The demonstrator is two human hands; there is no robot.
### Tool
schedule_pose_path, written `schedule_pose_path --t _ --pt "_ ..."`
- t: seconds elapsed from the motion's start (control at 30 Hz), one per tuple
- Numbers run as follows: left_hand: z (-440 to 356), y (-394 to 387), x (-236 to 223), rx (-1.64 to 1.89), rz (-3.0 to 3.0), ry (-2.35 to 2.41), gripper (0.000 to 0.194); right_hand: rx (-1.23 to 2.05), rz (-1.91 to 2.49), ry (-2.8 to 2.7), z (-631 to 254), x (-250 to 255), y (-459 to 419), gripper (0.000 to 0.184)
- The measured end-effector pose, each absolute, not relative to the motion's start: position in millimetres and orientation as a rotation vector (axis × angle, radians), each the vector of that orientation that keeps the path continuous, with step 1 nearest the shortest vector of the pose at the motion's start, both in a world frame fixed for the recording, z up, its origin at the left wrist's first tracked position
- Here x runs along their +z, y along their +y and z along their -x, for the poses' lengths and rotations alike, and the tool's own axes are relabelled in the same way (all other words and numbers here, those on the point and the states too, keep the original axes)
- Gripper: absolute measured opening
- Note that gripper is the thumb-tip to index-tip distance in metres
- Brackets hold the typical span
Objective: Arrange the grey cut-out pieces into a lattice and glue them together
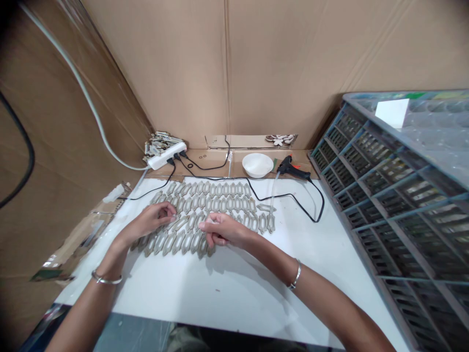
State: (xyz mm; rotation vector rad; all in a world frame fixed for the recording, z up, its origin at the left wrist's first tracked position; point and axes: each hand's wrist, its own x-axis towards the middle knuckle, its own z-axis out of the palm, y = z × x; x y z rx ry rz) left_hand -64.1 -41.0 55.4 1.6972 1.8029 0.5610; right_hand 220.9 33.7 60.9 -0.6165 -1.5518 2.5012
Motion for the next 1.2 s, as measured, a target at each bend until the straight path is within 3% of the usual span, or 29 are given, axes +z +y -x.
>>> schedule_pose_path --t 0.23,0.43,0.6,1.0,1.2 --pt "31.6 -42.6 75.0 0.805 -1.678 1.795 0.033 2.146 0.806 -1.843 -219.0 64.0 28.2 0.041" --pt "-3.7 -50.6 85.7 0.746 -1.590 1.419 0.027 1.691 0.863 -2.104 -216.3 59.5 24.6 0.046" --pt "-12.4 -51.3 80.3 0.766 -1.598 1.389 0.025 1.559 0.740 -2.165 -217.1 59.2 20.2 0.049" --pt "-22.3 -53.1 73.4 0.792 -1.576 1.428 0.021 1.634 0.781 -2.144 -214.4 50.7 14.8 0.043" --pt "0.0 -48.8 75.5 0.877 -1.608 1.569 0.026 2.075 0.904 -1.797 -213.9 61.8 17.4 0.034"
